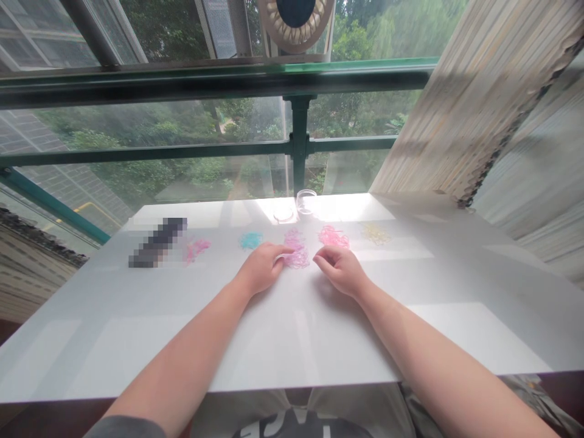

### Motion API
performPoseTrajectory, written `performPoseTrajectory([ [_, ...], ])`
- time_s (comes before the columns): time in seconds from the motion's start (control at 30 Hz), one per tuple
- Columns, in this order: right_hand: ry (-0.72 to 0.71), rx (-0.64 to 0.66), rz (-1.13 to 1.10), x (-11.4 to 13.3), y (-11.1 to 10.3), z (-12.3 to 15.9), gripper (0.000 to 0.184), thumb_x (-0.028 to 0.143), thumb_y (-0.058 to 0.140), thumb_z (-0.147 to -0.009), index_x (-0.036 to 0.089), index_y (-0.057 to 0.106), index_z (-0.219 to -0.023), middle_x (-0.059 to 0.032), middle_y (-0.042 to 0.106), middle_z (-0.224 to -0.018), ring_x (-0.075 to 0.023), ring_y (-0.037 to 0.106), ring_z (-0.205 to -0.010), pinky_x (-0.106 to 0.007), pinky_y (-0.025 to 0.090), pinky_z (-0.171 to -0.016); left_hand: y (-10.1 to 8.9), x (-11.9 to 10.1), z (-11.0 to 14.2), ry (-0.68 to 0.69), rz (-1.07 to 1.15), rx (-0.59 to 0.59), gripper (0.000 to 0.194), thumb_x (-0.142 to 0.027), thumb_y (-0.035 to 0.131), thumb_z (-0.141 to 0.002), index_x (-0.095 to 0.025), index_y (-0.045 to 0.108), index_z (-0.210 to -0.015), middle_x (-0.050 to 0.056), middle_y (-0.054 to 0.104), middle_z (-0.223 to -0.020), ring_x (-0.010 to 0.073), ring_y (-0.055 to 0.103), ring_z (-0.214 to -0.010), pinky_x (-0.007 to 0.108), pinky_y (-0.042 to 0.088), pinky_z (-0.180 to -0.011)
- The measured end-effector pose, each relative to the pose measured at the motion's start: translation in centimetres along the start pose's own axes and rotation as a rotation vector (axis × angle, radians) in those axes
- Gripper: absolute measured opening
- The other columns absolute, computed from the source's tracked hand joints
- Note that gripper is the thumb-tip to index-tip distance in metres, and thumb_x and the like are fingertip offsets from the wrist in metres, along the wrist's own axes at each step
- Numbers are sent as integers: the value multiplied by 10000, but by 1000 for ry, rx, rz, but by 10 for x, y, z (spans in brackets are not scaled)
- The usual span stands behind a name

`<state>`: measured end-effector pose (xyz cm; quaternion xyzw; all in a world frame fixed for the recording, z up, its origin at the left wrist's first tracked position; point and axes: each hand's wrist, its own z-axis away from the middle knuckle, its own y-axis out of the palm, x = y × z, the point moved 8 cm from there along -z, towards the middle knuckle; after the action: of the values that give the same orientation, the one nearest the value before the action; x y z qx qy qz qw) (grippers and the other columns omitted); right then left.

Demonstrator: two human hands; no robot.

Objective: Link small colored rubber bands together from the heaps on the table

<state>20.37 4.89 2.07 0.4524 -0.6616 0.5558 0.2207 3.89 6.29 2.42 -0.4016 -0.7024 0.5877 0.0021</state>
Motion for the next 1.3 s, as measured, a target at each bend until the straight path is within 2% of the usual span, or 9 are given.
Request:
performPoseTrajectory([
  [0.4, -13, 6, -17, 0, 1, 0, 149, 252, 510, -800, 177, 601, -708, -2, 603, -638, -114, 492, -559, -233, 382, -540, -7, -8, 1, 76, 88, -57, 423, -105, 461, -801, -255, 574, -1181, 34, 638, -1088, 193, 553, -1016, 359, 432, -920],
  [0.63, -12, 14, -20, 0, 2, 0, 152, 253, 509, -804, 177, 597, -707, 10, 571, -605, -100, 452, -517, -227, 361, -506, -10, -12, 1, 145, 151, -91, 466, -87, 465, -790, -248, 536, -1220, 49, 608, -1159, 203, 544, -1081, 383, 420, -964],
  [0.9, -36, 44, -53, 2, 6, 1, 114, 241, 507, -805, 180, 599, -777, 0, 588, -668, -105, 471, -547, -232, 379, -531, -2, -14, 1, 147, 211, -46, 512, -88, 457, -782, -224, 464, -1276, 45, 566, -1256, 190, 535, -1148, 336, 426, -992],
  [1.13, -59, 82, -16, 5, 9, 0, 114, 227, 506, -803, 179, 594, -749, -2, 579, -659, -110, 480, -561, -236, 384, -541, 0, -13, 1, 162, 252, -46, 525, -92, 469, -778, -227, 464, -1285, 56, 485, -1347, 217, 452, -1240, 381, 363, -1068],
  [1.3, -67, 87, -9, 5, 9, 1, 118, 222, 497, -813, 181, 596, -762, -10, 597, -691, -115, 495, -574, -242, 397, -551, 5, -8, 1, 147, 363, -11, 557, -84, 466, -777, -229, 424, -1313, 74, 506, -1320, 225, 478, -1217, 408, 381, -1059],
])
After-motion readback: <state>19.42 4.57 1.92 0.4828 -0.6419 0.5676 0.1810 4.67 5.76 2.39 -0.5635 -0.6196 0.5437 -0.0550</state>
